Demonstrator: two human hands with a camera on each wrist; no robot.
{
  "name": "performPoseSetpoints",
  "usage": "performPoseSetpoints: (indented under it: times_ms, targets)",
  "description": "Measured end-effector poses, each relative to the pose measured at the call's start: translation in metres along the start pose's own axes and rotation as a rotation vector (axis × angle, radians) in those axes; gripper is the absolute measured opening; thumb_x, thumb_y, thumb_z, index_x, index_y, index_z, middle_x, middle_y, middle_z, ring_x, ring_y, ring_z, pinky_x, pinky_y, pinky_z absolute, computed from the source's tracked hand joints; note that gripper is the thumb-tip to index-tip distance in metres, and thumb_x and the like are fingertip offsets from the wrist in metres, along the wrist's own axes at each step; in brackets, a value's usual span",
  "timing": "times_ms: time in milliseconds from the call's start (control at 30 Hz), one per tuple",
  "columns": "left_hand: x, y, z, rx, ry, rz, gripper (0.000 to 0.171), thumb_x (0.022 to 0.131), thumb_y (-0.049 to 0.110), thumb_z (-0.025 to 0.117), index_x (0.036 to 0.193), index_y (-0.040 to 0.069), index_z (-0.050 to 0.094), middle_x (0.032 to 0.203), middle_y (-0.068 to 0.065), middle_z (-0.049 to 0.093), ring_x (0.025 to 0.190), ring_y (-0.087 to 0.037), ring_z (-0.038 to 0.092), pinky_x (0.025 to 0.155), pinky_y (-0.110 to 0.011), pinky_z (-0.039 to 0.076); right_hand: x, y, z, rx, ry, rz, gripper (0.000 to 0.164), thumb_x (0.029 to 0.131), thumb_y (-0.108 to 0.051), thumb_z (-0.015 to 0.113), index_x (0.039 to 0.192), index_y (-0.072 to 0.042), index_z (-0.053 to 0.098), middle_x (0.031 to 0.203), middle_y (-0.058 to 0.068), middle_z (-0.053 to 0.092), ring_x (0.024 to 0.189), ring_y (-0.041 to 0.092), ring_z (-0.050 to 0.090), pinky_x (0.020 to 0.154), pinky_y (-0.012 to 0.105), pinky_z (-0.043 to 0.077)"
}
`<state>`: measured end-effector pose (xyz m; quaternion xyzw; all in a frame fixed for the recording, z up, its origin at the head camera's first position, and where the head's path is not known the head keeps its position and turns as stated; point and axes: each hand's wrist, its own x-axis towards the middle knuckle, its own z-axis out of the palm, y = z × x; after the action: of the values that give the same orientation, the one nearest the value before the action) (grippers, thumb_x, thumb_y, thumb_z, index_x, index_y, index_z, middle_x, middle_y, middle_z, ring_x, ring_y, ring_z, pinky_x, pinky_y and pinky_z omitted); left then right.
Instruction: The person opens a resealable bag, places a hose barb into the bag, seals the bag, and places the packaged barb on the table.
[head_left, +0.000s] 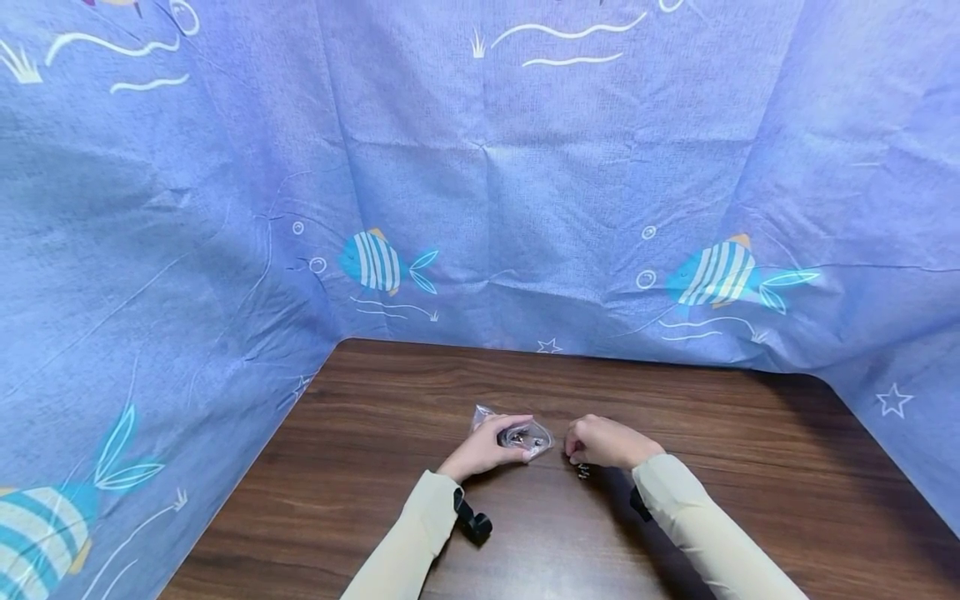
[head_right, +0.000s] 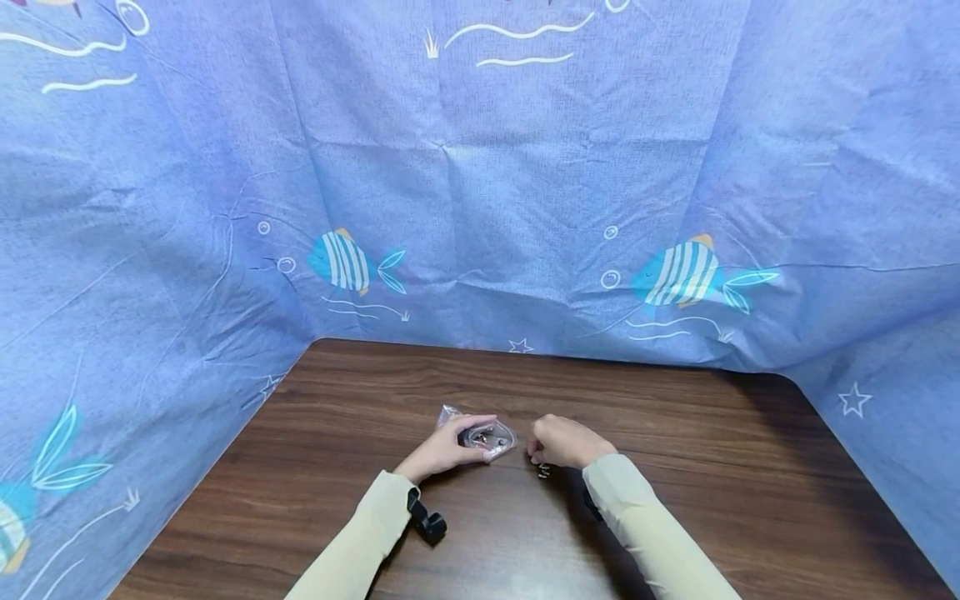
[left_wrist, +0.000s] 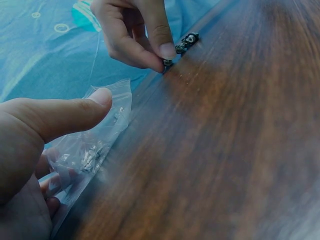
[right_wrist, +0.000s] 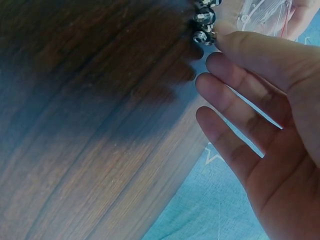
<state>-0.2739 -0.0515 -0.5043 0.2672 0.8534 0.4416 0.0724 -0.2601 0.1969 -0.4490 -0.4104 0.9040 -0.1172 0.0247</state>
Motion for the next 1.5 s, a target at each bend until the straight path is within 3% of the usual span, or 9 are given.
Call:
performPoseSetpoints:
  times_ms: [167, 433, 1033, 1333, 1500]
  targets:
    - [0.001, 0.000, 0.001, 0.002, 0.007, 0.023, 0.059, 0.082, 0.030, 0.076, 0.136, 0.018, 0.055, 0.134, -0.001, 0.059, 0.125, -0.022, 0.048, 0.106, -0.041, 0.037, 0.000, -0.001, -0.001, 0.026, -0.018, 0.039, 0.011, 0.075, -0.003, 0.076, 0.074, -0.012, 0.070, 0.075, -0.006, 0.066, 0.065, -0.001, 0.052, 0.059, 0.019, 0.047]
    - [0.001, -0.002, 0.001, 0.021, 0.018, 0.062, 0.059, 0.082, 0.029, 0.077, 0.135, 0.015, 0.056, 0.131, -0.002, 0.062, 0.122, -0.022, 0.050, 0.105, -0.038, 0.038, 0.001, -0.003, -0.001, 0.009, -0.017, 0.033, 0.014, 0.076, -0.006, 0.077, 0.069, -0.014, 0.067, 0.071, -0.010, 0.059, 0.063, -0.003, 0.048, 0.057, 0.018, 0.044]
    - [0.001, -0.002, 0.000, 0.021, 0.016, 0.039, 0.059, 0.082, 0.030, 0.077, 0.136, 0.017, 0.056, 0.134, -0.001, 0.060, 0.125, -0.023, 0.047, 0.107, -0.042, 0.036, 0.005, -0.001, -0.002, 0.002, -0.036, 0.029, 0.018, 0.083, -0.009, 0.072, 0.067, -0.014, 0.063, 0.070, -0.009, 0.054, 0.061, -0.003, 0.044, 0.056, 0.016, 0.042]
    - [0.002, -0.003, 0.000, 0.001, 0.018, 0.073, 0.059, 0.082, 0.026, 0.077, 0.135, 0.014, 0.056, 0.131, -0.003, 0.061, 0.122, -0.022, 0.051, 0.104, -0.038, 0.039, 0.011, -0.002, -0.009, 0.004, 0.003, -0.009, 0.015, 0.084, -0.009, 0.071, 0.070, -0.012, 0.066, 0.069, -0.009, 0.055, 0.062, -0.003, 0.045, 0.057, 0.016, 0.043]
    - [0.002, -0.003, 0.000, 0.013, 0.021, 0.055, 0.059, 0.081, 0.028, 0.077, 0.135, 0.017, 0.057, 0.131, -0.003, 0.061, 0.122, -0.023, 0.050, 0.104, -0.038, 0.038, 0.016, -0.002, -0.012, -0.007, 0.041, -0.020, 0.011, 0.084, -0.010, 0.071, 0.074, -0.012, 0.068, 0.072, -0.009, 0.059, 0.064, -0.003, 0.048, 0.058, 0.016, 0.045]
